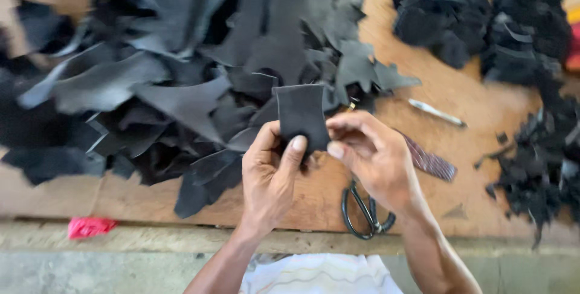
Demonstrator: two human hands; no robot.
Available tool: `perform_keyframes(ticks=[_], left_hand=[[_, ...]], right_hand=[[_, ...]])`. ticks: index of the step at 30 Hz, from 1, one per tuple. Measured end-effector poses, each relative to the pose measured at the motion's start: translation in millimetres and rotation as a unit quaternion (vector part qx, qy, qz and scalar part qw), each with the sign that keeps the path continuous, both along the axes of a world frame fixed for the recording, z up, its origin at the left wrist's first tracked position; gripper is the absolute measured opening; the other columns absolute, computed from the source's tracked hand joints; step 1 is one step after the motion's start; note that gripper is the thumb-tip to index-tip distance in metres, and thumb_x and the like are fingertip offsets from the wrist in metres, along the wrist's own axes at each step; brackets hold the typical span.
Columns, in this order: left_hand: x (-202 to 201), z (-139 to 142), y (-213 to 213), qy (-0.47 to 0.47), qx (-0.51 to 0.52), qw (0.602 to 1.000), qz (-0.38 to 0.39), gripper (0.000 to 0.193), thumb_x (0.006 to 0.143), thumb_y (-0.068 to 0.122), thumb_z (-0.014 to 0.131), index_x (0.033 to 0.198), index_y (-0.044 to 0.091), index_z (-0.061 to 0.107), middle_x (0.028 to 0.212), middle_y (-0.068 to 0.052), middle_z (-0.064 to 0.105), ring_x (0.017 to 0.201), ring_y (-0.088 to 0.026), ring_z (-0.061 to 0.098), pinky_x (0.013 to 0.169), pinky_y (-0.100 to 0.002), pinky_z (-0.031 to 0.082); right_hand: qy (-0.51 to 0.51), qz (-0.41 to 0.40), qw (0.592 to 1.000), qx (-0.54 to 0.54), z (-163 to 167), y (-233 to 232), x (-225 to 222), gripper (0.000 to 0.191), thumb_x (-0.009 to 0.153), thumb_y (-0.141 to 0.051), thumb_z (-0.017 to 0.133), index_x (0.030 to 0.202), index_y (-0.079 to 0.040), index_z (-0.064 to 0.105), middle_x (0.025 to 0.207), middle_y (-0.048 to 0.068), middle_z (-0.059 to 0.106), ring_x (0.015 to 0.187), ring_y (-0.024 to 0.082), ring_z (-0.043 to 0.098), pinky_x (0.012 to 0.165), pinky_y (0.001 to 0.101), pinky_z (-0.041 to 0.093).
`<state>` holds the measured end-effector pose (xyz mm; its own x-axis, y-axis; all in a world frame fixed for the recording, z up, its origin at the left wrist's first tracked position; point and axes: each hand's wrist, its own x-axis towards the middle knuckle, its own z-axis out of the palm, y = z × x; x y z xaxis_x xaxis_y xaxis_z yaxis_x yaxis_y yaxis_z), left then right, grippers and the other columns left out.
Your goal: The person cuts a black leather piece with shears, then places a patterned template on it to check fit. They pick up another leather piece, align the template again, and use a pen to mark the leather along the template's edge.
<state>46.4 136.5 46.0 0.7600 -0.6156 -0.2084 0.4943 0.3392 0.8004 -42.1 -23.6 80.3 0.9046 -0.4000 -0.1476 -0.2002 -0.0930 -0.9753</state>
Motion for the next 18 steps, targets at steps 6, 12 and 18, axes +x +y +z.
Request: perform_keyframes(ticks=[6,12,18], left_hand=[[-6,2,-14,-0.258,0.123,0.955,-0.079,0.028,0.092,-0.006,0.060,0.119,0.000,0.065,0.095,-0.004,0.060,0.080,-0.011,0.056,0.069,-0.022,0.046],[-25,6,-54,-0.228,0.193,0.930,-0.215,0.034,0.089,0.007,0.066,0.123,0.004,0.064,0.094,-0.006,0.069,0.071,-0.014,0.060,0.067,-0.027,0.051],[-13,-14,-73,-0.446,0.162,0.858,-0.194,0.032,0.091,0.003,0.062,0.123,0.003,0.065,0.107,-0.018,0.069,0.098,-0.035,0.069,0.089,-0.040,0.054]], right_hand=[[0.293,-0.041,0.894,-0.337,0,-6,-72,0.081,0.066,-0.031,0.091,0.129,0.000,0.052,0.117,0.018,0.060,0.111,0.035,0.062,0.092,0.0451,0.049],[0.232,0.006,0.928,-0.292,-30,20,-93,0.069,0.076,-0.024,0.084,0.135,-0.006,0.054,0.125,0.020,0.056,0.118,0.039,0.055,0.097,0.0477,0.049],[0.095,0.088,0.938,-0.323,-30,23,-102,0.060,0.072,-0.029,0.087,0.122,-0.005,0.066,0.126,0.014,0.062,0.125,0.038,0.052,0.103,0.0489,0.045]])
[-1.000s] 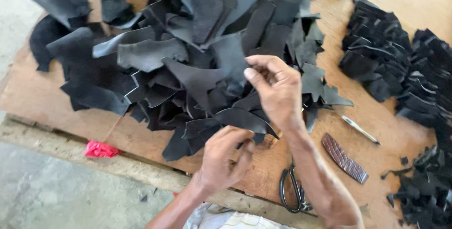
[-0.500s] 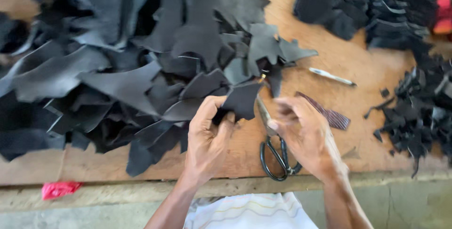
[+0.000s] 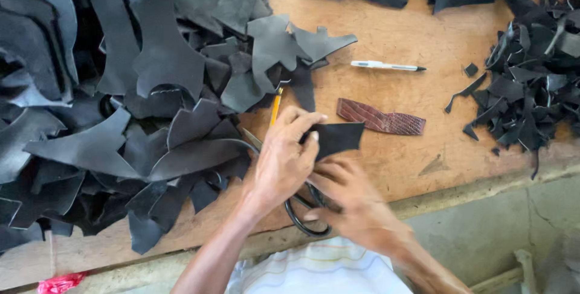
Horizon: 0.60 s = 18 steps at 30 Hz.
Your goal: The person cuts a black leather piece with shears, then places a patterned template on it to check fit. They pick up another leather piece, align the template again, and use a pen to mark the leather along the template's edge.
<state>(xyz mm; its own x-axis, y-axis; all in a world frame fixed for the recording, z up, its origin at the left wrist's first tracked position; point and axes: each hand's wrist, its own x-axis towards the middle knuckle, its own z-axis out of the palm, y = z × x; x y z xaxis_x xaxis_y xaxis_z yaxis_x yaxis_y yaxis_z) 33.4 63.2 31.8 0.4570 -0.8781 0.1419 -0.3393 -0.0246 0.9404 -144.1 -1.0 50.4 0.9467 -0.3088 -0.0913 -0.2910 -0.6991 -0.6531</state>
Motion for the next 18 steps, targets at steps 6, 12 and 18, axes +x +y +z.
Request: perform_keyframes(ticks=[6,12,18], left_hand=[[10,-11,9,0.075,0.070,0.994,-0.038,0.041,0.094,0.001,0.056,0.135,-0.002,0.056,0.121,-0.016,0.071,0.115,-0.031,0.070,0.100,-0.038,0.052],[13,-11,10,0.021,0.017,0.999,0.018,0.042,0.087,-0.009,0.062,0.128,-0.001,0.059,0.111,-0.016,0.068,0.104,-0.030,0.070,0.095,-0.036,0.054],[4,-6,-1,0.039,0.048,0.994,0.094,0.025,0.087,-0.007,0.067,0.112,0.000,0.066,0.104,-0.011,0.068,0.097,-0.021,0.073,0.085,-0.032,0.059]], right_hand=[[-0.020,-0.235,0.954,-0.187,-3,-70,-33,0.048,0.081,-0.011,0.081,0.126,-0.005,0.065,0.131,0.015,0.064,0.128,0.035,0.054,0.110,0.0457,0.044],[-0.015,-0.314,0.940,-0.130,-31,-99,-65,0.040,0.084,-0.007,0.085,0.115,0.000,0.061,0.109,0.016,0.062,0.102,0.032,0.058,0.090,0.0435,0.049],[-0.128,-0.387,0.906,0.110,-18,-114,-82,0.032,0.096,0.006,0.073,0.125,-0.003,0.062,0.106,0.005,0.067,0.094,0.012,0.064,0.086,0.0278,0.054]])
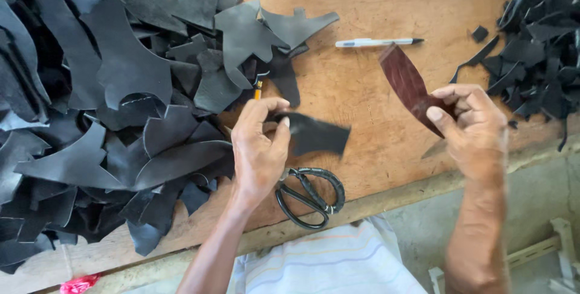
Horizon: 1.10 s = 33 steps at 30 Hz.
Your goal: The person cuts a black leather piece with shears, then places a patterned template on it to check fit. They pick up another leather piece, align the template again, and use a pen to mark the leather along the template's edge.
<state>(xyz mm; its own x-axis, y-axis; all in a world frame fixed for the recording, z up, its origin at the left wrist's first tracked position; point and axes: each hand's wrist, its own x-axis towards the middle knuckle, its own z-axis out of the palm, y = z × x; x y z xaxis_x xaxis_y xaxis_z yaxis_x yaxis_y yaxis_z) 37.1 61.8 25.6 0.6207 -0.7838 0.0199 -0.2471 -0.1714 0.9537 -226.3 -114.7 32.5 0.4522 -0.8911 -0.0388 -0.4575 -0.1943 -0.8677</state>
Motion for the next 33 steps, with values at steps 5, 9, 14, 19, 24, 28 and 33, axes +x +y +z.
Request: perform_keyframes(ticks=[5,9,14,19,24,28,33], left_hand=[[-7,3,-5,0.014,0.008,1.000,0.014,0.022,0.088,-0.007,0.067,0.110,-0.002,0.065,0.103,-0.011,0.066,0.094,-0.020,0.072,0.081,-0.030,0.059],[-8,4,-4,0.018,0.020,1.000,0.014,0.019,0.089,-0.005,0.068,0.108,-0.002,0.066,0.101,-0.011,0.068,0.090,-0.019,0.074,0.079,-0.029,0.060],[1,4,1,-0.079,0.009,0.997,-0.010,0.019,0.092,-0.002,0.071,0.111,-0.001,0.068,0.099,-0.011,0.072,0.085,-0.018,0.074,0.073,-0.028,0.060],[12,2,3,-0.098,0.024,0.994,-0.036,0.027,0.092,0.002,0.076,0.118,0.004,0.072,0.090,-0.011,0.071,0.074,-0.015,0.071,0.066,-0.027,0.056],[18,1,4,-0.094,0.027,0.994,-0.042,0.030,0.093,0.002,0.076,0.122,0.005,0.070,0.089,-0.008,0.073,0.069,-0.014,0.065,0.063,-0.026,0.050],[20,2,5,-0.083,-0.017,0.995,-0.053,0.033,0.094,-0.001,0.072,0.126,0.005,0.068,0.099,-0.006,0.075,0.076,-0.011,0.066,0.065,-0.025,0.051],[22,3,7,-0.073,0.021,0.994,-0.075,0.021,0.093,-0.002,0.073,0.113,0.005,0.073,0.098,-0.005,0.071,0.062,-0.011,0.057,0.057,-0.026,0.047]], right_hand=[[-0.038,0.085,0.992,0.088,21,15,6,0.053,0.070,0.003,0.080,0.118,-0.004,0.058,0.108,0.001,0.067,0.103,0.010,0.064,0.092,0.0245,0.053],[0.117,0.175,0.978,0.004,31,20,18,0.039,0.072,-0.002,0.084,0.108,-0.006,0.071,0.101,0.004,0.073,0.092,0.013,0.070,0.079,0.0279,0.057],[0.164,0.208,0.964,-0.037,27,30,33,0.029,0.076,-0.006,0.083,0.104,-0.009,0.075,0.098,0.005,0.071,0.090,0.019,0.072,0.077,0.0306,0.056],[0.154,0.226,0.958,-0.081,22,33,45,0.027,0.077,-0.008,0.082,0.104,-0.011,0.077,0.099,0.007,0.069,0.091,0.024,0.069,0.076,0.0350,0.055],[0.153,0.227,0.960,-0.057,22,31,58,0.029,0.077,-0.009,0.081,0.105,-0.009,0.075,0.100,0.008,0.067,0.093,0.026,0.068,0.079,0.0362,0.054],[0.176,0.221,0.958,-0.043,24,27,63,0.029,0.076,-0.012,0.083,0.103,-0.008,0.073,0.098,0.008,0.067,0.093,0.026,0.068,0.079,0.0361,0.054],[0.172,0.226,0.958,-0.047,23,24,66,0.025,0.077,-0.016,0.083,0.100,-0.008,0.074,0.099,0.008,0.068,0.092,0.025,0.069,0.078,0.0360,0.055]])
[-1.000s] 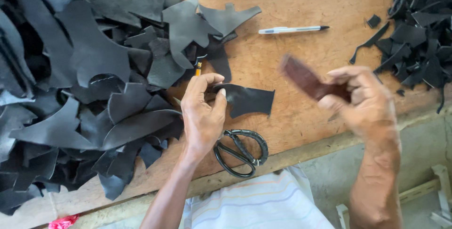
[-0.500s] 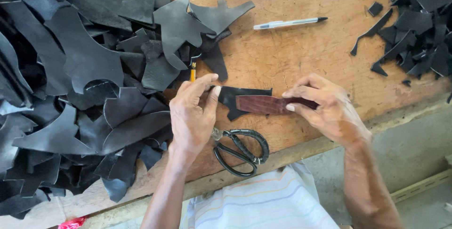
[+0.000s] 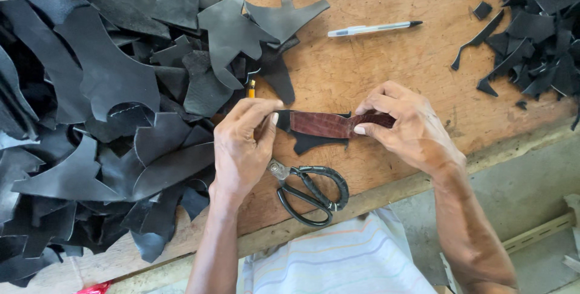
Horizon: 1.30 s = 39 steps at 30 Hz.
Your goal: The person cuts a black leather piece with shears, then places a patterned template on it to check fit. They pick up another leather piece, align the template again, and use a pen to mark the leather along the template's edge.
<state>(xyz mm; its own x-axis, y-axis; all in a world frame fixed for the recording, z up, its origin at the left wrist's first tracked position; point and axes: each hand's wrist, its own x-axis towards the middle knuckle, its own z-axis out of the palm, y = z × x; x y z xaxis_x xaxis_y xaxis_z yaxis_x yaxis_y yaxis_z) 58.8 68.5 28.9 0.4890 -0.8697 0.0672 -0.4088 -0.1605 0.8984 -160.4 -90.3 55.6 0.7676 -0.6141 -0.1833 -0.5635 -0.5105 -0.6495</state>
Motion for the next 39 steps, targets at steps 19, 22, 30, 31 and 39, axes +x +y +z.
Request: perform_keyframes(ticks=[19,22,30,31,39], left_hand=[[0,1,-5,-0.082,-0.031,0.996,-0.030,0.026,0.080,0.000,0.082,0.101,0.001,0.065,0.098,-0.011,0.061,0.089,-0.030,0.064,0.077,-0.038,0.052],[1,2,-5,-0.039,0.022,0.999,-0.027,0.025,0.080,0.000,0.082,0.100,0.002,0.067,0.095,-0.009,0.062,0.076,-0.024,0.063,0.066,-0.034,0.051],[4,2,-2,-0.042,0.029,0.998,-0.029,0.027,0.079,0.000,0.083,0.102,0.004,0.069,0.097,-0.008,0.064,0.071,-0.019,0.060,0.062,-0.031,0.048],[5,2,-3,-0.044,0.033,0.998,-0.028,0.028,0.079,0.000,0.083,0.102,0.004,0.069,0.097,-0.008,0.064,0.070,-0.019,0.059,0.061,-0.030,0.048],[0,4,-3,-0.072,0.006,0.997,-0.034,0.033,0.081,-0.003,0.080,0.110,0.001,0.067,0.109,-0.012,0.060,0.092,-0.025,0.065,0.077,-0.033,0.054]], right_hand=[[-0.045,0.031,0.997,-0.056,-12,4,-18,0.058,0.058,-0.025,0.093,0.111,-0.008,0.073,0.124,0.007,0.062,0.120,0.032,0.051,0.101,0.0419,0.047],[-0.078,0.013,0.995,-0.067,-20,9,-21,0.052,0.062,-0.022,0.092,0.109,-0.011,0.074,0.125,0.005,0.062,0.121,0.030,0.052,0.103,0.0404,0.048],[-0.105,-0.005,0.991,-0.079,-30,10,-26,0.048,0.066,-0.020,0.092,0.109,-0.011,0.074,0.121,0.005,0.065,0.117,0.029,0.056,0.100,0.0386,0.050],[-0.106,-0.013,0.992,-0.074,-31,10,-26,0.047,0.068,-0.020,0.092,0.109,-0.010,0.073,0.121,0.005,0.065,0.117,0.029,0.057,0.100,0.0384,0.051],[-0.081,-0.088,0.984,-0.129,-32,5,-35,0.044,0.077,-0.018,0.091,0.114,-0.005,0.070,0.127,0.009,0.065,0.123,0.030,0.057,0.104,0.0408,0.050]])
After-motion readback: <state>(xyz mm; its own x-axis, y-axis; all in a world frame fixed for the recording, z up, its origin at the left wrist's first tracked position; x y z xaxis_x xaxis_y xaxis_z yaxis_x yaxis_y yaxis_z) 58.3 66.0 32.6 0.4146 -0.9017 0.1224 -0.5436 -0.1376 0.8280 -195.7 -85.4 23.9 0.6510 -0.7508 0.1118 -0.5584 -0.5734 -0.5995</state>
